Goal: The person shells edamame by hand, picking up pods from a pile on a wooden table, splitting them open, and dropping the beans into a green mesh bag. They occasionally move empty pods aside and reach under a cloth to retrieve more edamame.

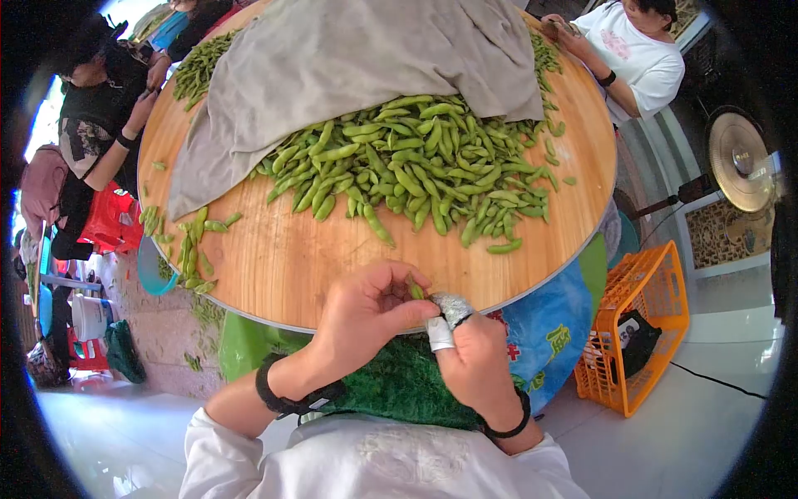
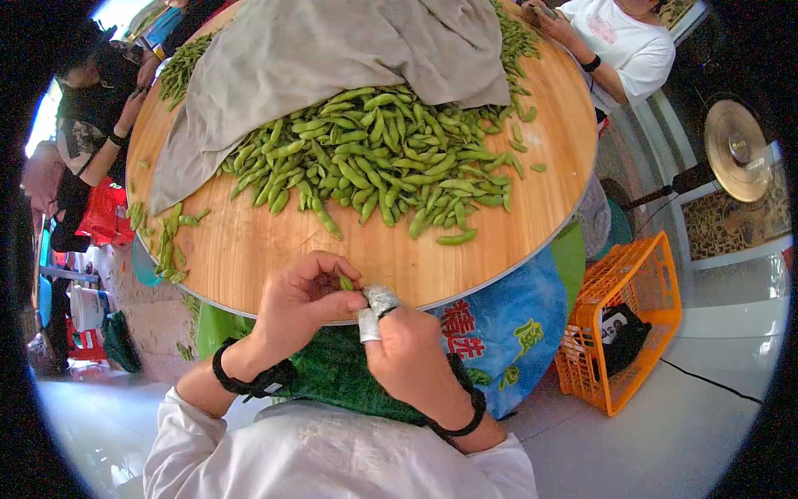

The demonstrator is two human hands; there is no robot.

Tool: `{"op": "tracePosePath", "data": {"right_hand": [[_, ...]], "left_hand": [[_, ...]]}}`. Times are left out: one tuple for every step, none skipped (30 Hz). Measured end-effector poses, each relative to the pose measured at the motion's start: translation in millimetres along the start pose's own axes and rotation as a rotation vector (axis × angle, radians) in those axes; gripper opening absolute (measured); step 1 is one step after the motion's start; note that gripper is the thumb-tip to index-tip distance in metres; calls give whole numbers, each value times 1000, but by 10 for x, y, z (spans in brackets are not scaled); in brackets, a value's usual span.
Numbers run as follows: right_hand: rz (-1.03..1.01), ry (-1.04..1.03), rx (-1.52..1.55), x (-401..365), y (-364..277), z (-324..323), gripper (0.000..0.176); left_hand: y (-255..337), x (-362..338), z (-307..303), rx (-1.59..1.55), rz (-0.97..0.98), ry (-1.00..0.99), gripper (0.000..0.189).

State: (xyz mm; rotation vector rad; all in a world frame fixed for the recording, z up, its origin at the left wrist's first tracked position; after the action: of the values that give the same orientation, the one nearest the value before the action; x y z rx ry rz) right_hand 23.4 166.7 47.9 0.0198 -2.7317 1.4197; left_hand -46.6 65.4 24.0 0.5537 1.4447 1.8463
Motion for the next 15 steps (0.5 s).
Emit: {"op": "tracePosePath", "data": {"right_hand": [[2,1,-2,2,19,-32,11],[16,-47,88,9,60,-33,10],[30,-93,180,15,96,-33,10],[32,-92,180,24,103,-84,10],[203,-170,447,19,223,-53,10],[375,-247,714,-26,310,32,10],[360,-248,804,-33,333,60,11],[361,-247,803,-34,362,78,11],[368,-246,806,-32,388,94,11],[374,-245,809,-26,396,101,12],[373,-245,806,-13,380,99,12],[198,-95,441,51,274,-82,14],[24,54,77,71,107,-231,16],[26,54,78,93,83,-260,16],[107,-23,78,113,106,-247,17]], "left_hand": [[-18,-16,9,44,-40,-7,21],[-42,-28,18,88,-80,-14,22],[-56,-30,15,87,-81,-15,22],[-69,-29,7,83,-69,-18,23],[-72,-30,2,79,-57,-21,25],[-64,-29,-2,78,-58,-21,25],[-30,-18,-4,73,-29,-23,25],[-1,-12,-2,67,1,-26,26],[-32,-6,-13,65,2,-27,26],[-84,5,-49,30,24,-13,26],[-106,12,-75,-2,45,2,27],[-76,12,-65,-2,46,2,27],[-27,8,-27,211,5,-20,26],[-5,4,1,425,-39,-43,26],[-2,-4,1,424,-44,-48,26]]}}
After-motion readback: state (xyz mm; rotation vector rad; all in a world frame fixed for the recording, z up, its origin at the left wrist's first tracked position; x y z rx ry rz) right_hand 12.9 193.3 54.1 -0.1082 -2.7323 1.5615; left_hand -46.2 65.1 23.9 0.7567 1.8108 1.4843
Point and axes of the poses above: each hand's wrist, its own x-axis towards the middle knuckle, its own z-axis out of the palm, y = z × x, the point moved 7 cm from there along x, towards the middle knuckle, and after that the axes turned 10 degrees about -y, right-handed, at the moved point
